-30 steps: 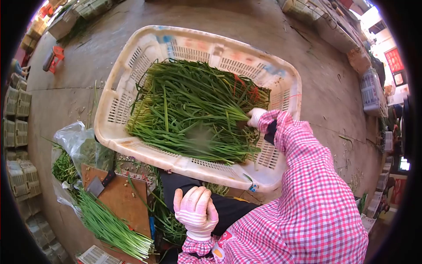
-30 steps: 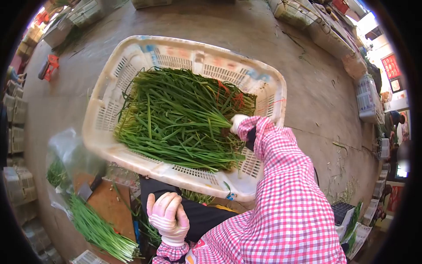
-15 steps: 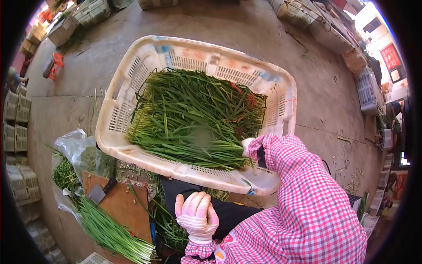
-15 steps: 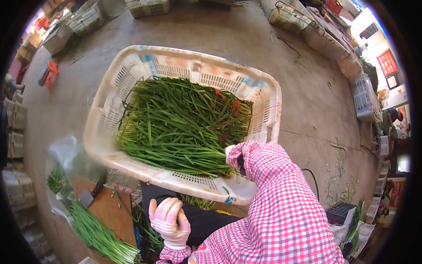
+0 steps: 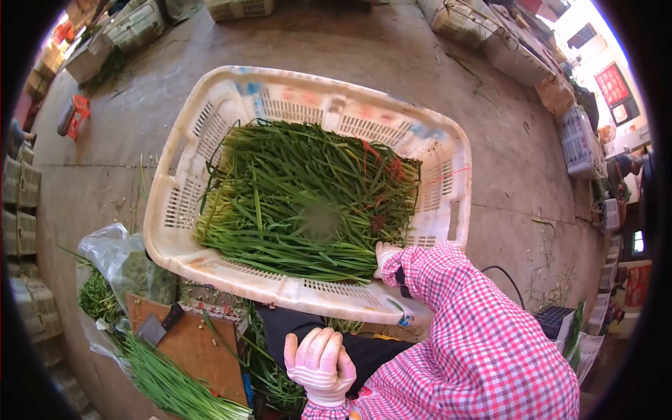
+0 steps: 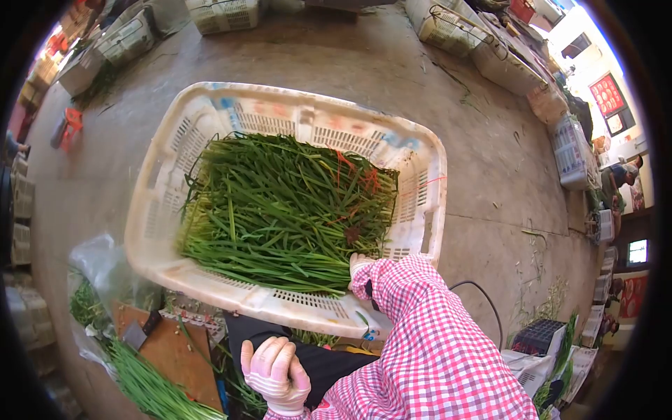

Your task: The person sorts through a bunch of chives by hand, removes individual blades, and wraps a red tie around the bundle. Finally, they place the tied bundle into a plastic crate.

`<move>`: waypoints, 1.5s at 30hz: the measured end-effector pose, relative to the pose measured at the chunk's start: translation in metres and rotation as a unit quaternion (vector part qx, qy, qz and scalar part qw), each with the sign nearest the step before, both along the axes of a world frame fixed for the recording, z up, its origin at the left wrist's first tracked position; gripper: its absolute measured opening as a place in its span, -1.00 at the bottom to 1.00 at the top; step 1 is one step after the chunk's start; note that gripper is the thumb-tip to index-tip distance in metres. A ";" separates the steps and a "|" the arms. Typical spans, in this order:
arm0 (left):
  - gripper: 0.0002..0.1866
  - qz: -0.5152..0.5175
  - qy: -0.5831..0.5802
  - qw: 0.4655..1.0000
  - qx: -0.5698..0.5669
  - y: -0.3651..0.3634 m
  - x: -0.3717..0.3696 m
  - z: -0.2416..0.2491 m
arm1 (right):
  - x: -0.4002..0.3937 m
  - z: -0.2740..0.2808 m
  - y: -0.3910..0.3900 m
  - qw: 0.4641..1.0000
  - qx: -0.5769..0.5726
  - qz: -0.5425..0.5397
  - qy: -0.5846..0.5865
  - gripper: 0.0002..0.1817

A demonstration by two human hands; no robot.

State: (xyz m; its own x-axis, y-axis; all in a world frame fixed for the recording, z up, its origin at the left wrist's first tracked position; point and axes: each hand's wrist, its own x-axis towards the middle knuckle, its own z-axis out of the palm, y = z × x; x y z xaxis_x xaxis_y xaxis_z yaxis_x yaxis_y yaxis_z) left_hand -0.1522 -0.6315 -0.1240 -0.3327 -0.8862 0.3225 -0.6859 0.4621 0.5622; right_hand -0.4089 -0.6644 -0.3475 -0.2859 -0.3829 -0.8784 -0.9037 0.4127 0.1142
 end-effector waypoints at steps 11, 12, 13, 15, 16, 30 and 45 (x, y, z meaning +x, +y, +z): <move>-0.87 -0.002 0.006 1.000 -0.004 0.001 0.001 -0.001 | -0.068 0.043 -0.035 0.964 -0.193 -0.181 -0.025 -0.55; -0.87 -0.002 0.007 1.000 -0.004 0.001 0.002 0.000 | -0.070 0.044 -0.039 0.949 -0.221 -0.226 -0.003 -0.56; -0.87 0.000 0.006 1.000 -0.003 0.001 0.002 0.000 | -0.073 0.037 -0.042 0.941 -0.223 -0.253 0.017 -0.52; -0.87 -0.002 0.001 1.000 0.002 0.000 0.002 0.001 | -0.074 0.022 -0.041 0.931 -0.237 -0.276 0.011 -0.48; -0.87 -0.002 0.000 1.000 0.003 0.000 0.002 0.001 | -0.075 0.016 -0.039 0.920 -0.253 -0.299 0.008 -0.45; -0.86 -0.001 0.015 1.000 -0.008 0.000 0.002 -0.001 | -0.063 0.030 -0.057 0.947 -0.220 -0.234 0.000 -0.48; -0.85 0.208 0.293 0.931 -0.058 0.027 0.031 0.037 | 0.008 0.259 0.002 0.629 -0.361 -0.458 -0.514 -0.73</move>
